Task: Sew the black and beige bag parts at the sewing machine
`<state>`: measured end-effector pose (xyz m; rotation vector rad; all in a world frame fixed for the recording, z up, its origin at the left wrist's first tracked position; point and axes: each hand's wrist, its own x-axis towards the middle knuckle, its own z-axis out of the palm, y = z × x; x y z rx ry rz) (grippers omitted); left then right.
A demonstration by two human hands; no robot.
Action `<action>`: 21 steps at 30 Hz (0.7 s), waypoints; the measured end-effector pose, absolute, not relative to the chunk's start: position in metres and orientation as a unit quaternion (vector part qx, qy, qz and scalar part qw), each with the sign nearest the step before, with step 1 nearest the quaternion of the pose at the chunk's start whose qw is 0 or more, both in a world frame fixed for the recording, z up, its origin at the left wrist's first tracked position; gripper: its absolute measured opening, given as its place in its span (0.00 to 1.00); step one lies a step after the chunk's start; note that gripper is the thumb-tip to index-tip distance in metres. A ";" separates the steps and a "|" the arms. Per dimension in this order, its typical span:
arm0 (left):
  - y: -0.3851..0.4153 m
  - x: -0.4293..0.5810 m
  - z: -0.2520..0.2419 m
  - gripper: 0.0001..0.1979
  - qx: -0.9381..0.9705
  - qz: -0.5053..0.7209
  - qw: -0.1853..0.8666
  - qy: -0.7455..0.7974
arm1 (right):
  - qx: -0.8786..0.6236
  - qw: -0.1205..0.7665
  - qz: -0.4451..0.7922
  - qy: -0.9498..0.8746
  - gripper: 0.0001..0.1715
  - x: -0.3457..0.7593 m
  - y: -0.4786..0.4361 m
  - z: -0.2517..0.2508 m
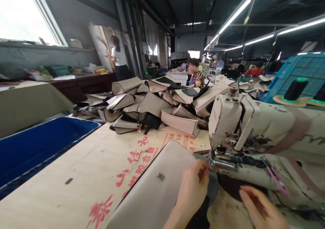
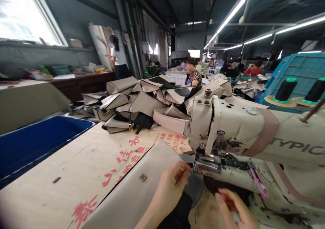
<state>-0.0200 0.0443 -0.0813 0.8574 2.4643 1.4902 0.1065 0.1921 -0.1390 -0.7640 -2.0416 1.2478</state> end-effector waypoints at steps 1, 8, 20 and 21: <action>0.045 -0.022 -0.081 0.09 0.282 0.497 0.072 0.817 | -0.259 0.299 0.501 -0.770 0.30 0.088 0.186 -0.136; 0.051 -0.046 -0.082 0.09 0.275 0.472 0.027 0.837 | -0.200 0.417 0.342 -0.818 0.18 0.007 0.166 -0.108; 0.079 -0.053 -0.081 0.09 0.300 0.556 0.013 0.775 | -0.194 0.479 0.256 -0.817 0.12 0.007 0.178 -0.112; 0.080 -0.053 -0.081 0.09 0.302 0.559 0.012 0.772 | -0.199 0.475 0.256 -0.818 0.12 0.006 0.178 -0.112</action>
